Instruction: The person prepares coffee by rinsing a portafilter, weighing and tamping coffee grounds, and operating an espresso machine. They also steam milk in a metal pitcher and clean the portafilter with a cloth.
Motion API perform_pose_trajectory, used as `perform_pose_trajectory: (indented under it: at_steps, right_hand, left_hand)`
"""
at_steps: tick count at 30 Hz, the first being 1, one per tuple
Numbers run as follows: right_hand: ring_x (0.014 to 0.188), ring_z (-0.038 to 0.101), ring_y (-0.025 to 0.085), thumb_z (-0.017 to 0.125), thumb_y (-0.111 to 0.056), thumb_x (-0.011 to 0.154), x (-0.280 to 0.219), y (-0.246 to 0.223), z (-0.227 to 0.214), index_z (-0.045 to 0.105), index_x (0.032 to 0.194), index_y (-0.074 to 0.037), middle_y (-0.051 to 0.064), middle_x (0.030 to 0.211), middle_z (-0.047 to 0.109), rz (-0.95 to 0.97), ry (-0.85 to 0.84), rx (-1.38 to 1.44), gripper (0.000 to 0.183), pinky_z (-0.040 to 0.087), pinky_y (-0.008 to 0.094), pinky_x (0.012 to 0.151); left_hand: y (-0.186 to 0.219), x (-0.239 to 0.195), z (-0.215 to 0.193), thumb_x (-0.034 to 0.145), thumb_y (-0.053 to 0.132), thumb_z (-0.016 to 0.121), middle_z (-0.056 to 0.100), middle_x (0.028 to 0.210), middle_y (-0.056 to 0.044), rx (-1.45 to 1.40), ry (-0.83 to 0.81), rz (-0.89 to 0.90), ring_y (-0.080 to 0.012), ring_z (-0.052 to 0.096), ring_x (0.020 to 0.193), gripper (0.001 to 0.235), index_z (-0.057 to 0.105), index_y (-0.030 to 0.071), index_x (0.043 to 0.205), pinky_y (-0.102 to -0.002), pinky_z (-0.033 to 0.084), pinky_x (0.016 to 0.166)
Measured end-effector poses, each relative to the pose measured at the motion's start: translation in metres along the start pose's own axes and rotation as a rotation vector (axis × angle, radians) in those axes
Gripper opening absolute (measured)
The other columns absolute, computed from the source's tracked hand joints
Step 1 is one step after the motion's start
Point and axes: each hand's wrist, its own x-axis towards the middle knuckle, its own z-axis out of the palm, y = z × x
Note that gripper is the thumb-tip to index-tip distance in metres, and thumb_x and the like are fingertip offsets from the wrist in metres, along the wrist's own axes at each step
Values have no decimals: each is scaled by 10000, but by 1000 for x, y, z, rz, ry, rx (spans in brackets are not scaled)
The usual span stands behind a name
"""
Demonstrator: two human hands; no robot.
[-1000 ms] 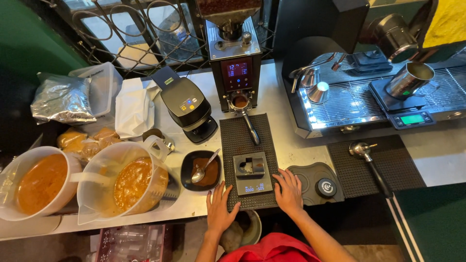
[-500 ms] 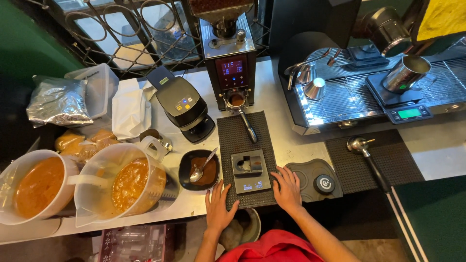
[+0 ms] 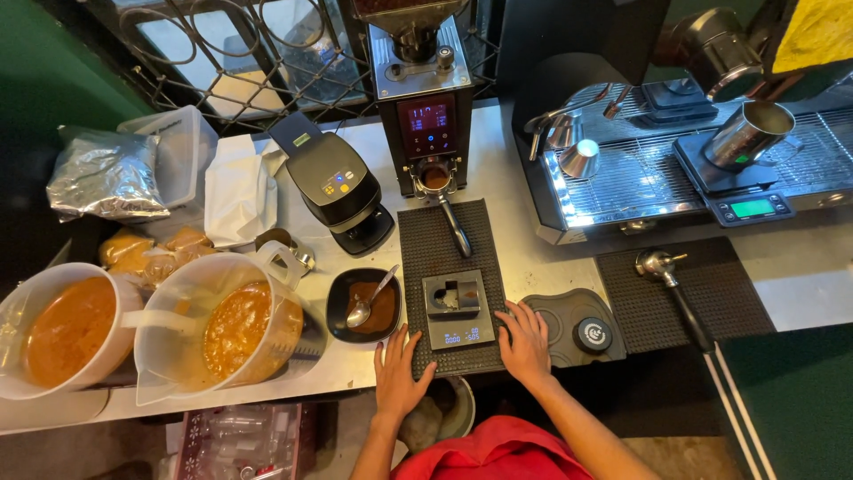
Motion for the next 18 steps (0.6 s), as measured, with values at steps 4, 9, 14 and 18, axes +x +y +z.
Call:
perform_pose_trajectory:
  at_steps: [4, 9, 14, 18]
  right_hand:
    - [1457, 453, 287, 531, -209, 1004, 0, -1, 0, 699, 1278, -187, 30, 1473, 596, 2, 4, 2, 322, 263, 555, 1222]
    - [1452, 462, 291, 533, -209, 1006, -1, 1, 2, 697, 1263, -187, 30, 1460, 601, -16, 19, -11, 306, 278, 559, 1206]
    - [1470, 444, 288, 531, -207, 1008, -2, 1, 2, 698, 1279, -189, 33, 1480, 590, -8, 4, 2, 320, 257, 552, 1220]
    - [1467, 451, 294, 533, -208, 1010, -1, 1, 3, 704, 1273, -184, 35, 1475, 597, -16, 20, 5, 315, 267, 554, 1217]
  left_hand:
    - [0, 1, 0, 961, 533, 595, 370, 1659, -66, -1, -8, -4, -267, 340, 1518, 638, 496, 209, 1501, -541, 154, 1227]
    - [-1, 0, 2, 960, 539, 594, 375, 1657, -73, -4, 2, -5, -273, 343, 1518, 649, 494, 207, 1509, -537, 147, 1230]
    - [0, -1, 0, 960, 539, 584, 382, 1653, -81, -18, 1, -13, -273, 343, 1519, 643, 496, 206, 1504, -533, 148, 1230]
    - [0, -1, 0, 962, 537, 586, 371, 1658, -72, -12, -4, -13, -263, 332, 1523, 640, 494, 211, 1505, -523, 134, 1234]
